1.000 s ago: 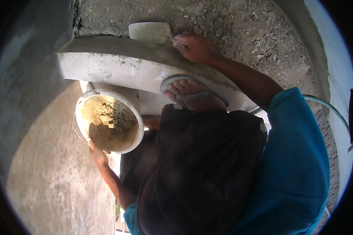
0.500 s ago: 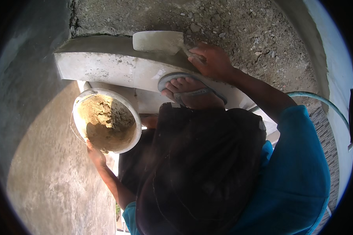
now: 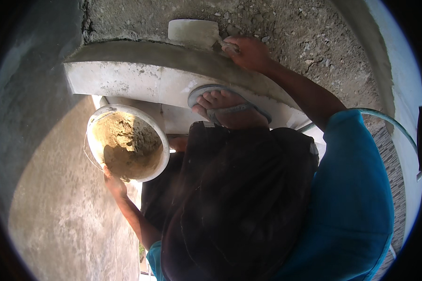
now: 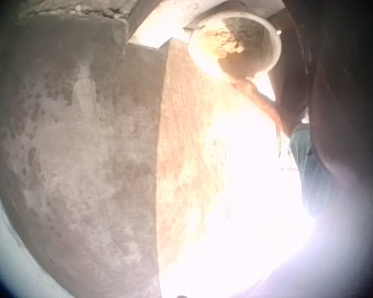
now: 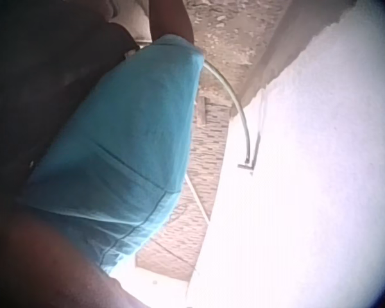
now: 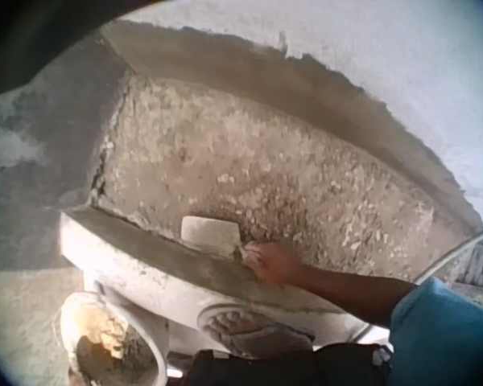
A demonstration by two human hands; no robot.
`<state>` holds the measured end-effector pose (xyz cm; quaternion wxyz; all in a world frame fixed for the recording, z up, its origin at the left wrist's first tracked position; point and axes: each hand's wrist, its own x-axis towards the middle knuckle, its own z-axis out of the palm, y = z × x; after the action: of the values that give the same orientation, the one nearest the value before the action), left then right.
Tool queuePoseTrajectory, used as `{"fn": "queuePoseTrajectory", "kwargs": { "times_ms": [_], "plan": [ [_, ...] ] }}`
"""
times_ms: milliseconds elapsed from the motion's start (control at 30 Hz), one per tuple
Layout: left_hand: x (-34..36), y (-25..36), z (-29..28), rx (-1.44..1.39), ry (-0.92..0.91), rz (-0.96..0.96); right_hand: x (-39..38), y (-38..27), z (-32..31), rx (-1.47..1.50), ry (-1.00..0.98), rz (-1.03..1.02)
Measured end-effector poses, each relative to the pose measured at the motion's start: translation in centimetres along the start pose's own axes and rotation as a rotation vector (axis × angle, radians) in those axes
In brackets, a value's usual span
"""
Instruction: The person scoops cement from a bucket using a trowel and applies it to a concrete ledge, smoothing the surface repeatedly. The person works on a single section of the ledge, repeatedly smoothing and adding cement.
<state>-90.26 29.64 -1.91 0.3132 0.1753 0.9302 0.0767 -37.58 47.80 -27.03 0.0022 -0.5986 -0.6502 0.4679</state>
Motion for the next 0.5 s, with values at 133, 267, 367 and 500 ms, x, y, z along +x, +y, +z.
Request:
{"fn": "queuePoseTrajectory", "kwargs": {
  "times_ms": [133,267,367,500],
  "plan": [
    [-0.2,0.8,0.5,-0.029,-0.014,-0.03,-0.6,0.0,1.0,-0.024,0.047,-0.061],
    [-0.2,0.1,0.3,-0.034,-0.021,0.039,-2.2,-1.1,-0.5,-0.024,-0.028,-0.037],
    [-0.7,1.5,0.5,-0.003,-0.029,-0.026,-3.8,-1.9,-2.0,0.009,-0.064,-0.017],
    [-0.2,1.3,0.2,0.013,-0.035,-0.055,-6.0,-1.8,-2.7,0.015,-0.008,-0.081]
  ]
}}
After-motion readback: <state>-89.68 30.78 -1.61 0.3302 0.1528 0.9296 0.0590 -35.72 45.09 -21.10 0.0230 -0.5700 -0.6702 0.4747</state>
